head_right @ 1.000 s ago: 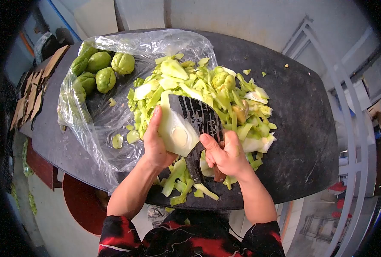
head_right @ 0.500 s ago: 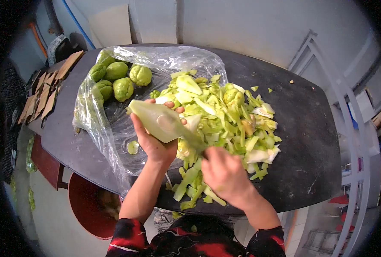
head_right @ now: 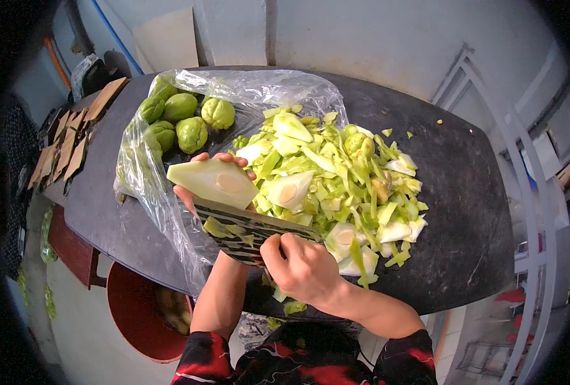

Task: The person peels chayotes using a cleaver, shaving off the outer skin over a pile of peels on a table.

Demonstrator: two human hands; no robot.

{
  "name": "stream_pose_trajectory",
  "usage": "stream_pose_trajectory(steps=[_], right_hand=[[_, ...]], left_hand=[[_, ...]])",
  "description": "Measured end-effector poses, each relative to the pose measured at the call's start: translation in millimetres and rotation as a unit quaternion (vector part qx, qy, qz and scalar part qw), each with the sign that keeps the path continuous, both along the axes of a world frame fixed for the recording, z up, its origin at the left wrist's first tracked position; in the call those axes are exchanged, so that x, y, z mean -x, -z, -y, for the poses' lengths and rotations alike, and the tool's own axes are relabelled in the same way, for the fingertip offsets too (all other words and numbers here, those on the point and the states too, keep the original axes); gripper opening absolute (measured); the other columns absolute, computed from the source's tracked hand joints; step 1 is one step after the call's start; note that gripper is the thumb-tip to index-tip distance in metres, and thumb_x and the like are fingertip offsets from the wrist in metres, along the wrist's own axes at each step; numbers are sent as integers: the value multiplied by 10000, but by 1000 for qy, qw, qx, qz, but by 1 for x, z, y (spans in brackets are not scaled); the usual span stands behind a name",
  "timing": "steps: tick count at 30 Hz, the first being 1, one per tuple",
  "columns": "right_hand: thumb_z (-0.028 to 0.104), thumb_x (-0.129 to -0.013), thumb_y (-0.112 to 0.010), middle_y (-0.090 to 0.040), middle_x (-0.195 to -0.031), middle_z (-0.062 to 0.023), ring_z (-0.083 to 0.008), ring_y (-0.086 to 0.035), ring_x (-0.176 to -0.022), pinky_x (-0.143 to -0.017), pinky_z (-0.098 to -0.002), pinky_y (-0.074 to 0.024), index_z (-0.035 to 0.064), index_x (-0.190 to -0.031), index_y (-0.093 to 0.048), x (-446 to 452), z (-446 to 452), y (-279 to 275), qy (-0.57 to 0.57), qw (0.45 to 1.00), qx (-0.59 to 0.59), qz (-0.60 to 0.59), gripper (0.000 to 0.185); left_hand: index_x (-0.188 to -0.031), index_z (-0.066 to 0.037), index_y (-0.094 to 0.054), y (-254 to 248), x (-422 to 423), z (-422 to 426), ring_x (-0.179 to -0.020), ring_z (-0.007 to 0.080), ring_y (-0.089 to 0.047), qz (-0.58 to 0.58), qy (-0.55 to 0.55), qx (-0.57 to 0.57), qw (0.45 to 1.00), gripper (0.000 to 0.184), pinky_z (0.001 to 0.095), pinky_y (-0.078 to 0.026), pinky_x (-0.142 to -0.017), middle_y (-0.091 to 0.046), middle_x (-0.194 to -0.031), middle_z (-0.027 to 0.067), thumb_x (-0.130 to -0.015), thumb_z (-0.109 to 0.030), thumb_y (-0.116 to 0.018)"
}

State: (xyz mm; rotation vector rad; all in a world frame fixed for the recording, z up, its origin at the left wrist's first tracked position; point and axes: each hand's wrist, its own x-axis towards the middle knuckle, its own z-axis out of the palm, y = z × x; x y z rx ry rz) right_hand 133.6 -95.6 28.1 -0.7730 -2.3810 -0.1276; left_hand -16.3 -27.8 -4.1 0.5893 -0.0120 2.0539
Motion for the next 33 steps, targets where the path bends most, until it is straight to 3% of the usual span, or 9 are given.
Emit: stream_pose_trajectory(steps=[5,13,15,16,18,25,27,31,33], right_hand=[[54,-822,-588,-519,-708,-80,-194,-616,-561,-472,-295,-512,-26,-921,-549,4,-7,3,22,1000,-3,11,134],[47,-808,-572,-532,-717,-92,-203,-626,-562,-460,-305,-519,-19,-937,-530,9,-15,5,34,999,2,11,151],[2,-707,-653,-505,-736,-105,-271,-610,-587,-499,-351,-511,-19,-940,-536,11,-12,8,45,999,27,-4,262],[2,-707,-653,-505,-736,-105,-271,-610,-587,-499,-351,-511,-19,-940,-536,13,-12,7,46,999,28,-4,262],[2,-727,-653,-507,-744,-113,-274,-616,-599,-505,-352,-516,-10,-934,-522,14,-12,4,55,997,45,-12,245],[35,-799,-583,-536,-707,-111,-243,-656,-599,-486,-324,-538,-16,-962,-505,13,-18,2,51,998,32,7,187],[10,-818,-584,-562,-738,-151,-295,-658,-610,-514,-355,-549,-14,-967,-499,9,-20,-2,8,994,99,-56,173],[16,-868,-587,-592,-723,-184,-345,-653,-605,-533,-401,-536,-17,-951,-508,-6,-35,-23,-52,972,184,-140,120],[55,-912,-590,-606,-673,-189,-356,-648,-588,-537,-419,-507,-22,-945,-532,-17,-43,-40,-45,945,286,-153,103]], left_hand=[[-1241,-118,-438,1,-8,2,-980,266,-539,-35,6,27,999,638,374,-508,-805,-530,-1071,113,-957,-686,-386],[-1241,-123,-444,1,-14,2,-985,268,-528,-1,54,34,998,624,388,-507,-796,-534,-1074,108,-956,-677,-406],[-1244,-126,-446,4,-13,1,-990,273,-529,-9,53,25,998,616,393,-506,-793,-530,-1084,109,-953,-669,-427],[-1244,-126,-446,6,-14,1,-990,273,-529,-10,53,25,998,616,393,-506,-793,-530,-1084,109,-953,-669,-427],[-1253,-120,-479,9,-17,2,-1001,356,-540,42,55,49,996,621,478,-534,-775,-563,-1082,159,-946,-659,-445],[-1283,-122,-458,4,-18,1,-1029,354,-537,13,54,59,997,616,463,-540,-767,-556,-1087,156,-953,-643,-447],[-1296,-114,-441,4,-16,0,-996,344,-553,-89,-9,87,992,622,451,-550,-758,-553,-1089,162,-956,-634,-449],[-1302,-106,-426,-3,-12,-1,-953,338,-588,-164,-28,70,983,630,428,-563,-739,-556,-1091,173,-955,-631,-452],[-1304,-94,-416,-9,-13,1,-930,336,-622,-214,-12,110,970,647,410,-569,-727,-559,-1094,188,-952,-635,-453]])
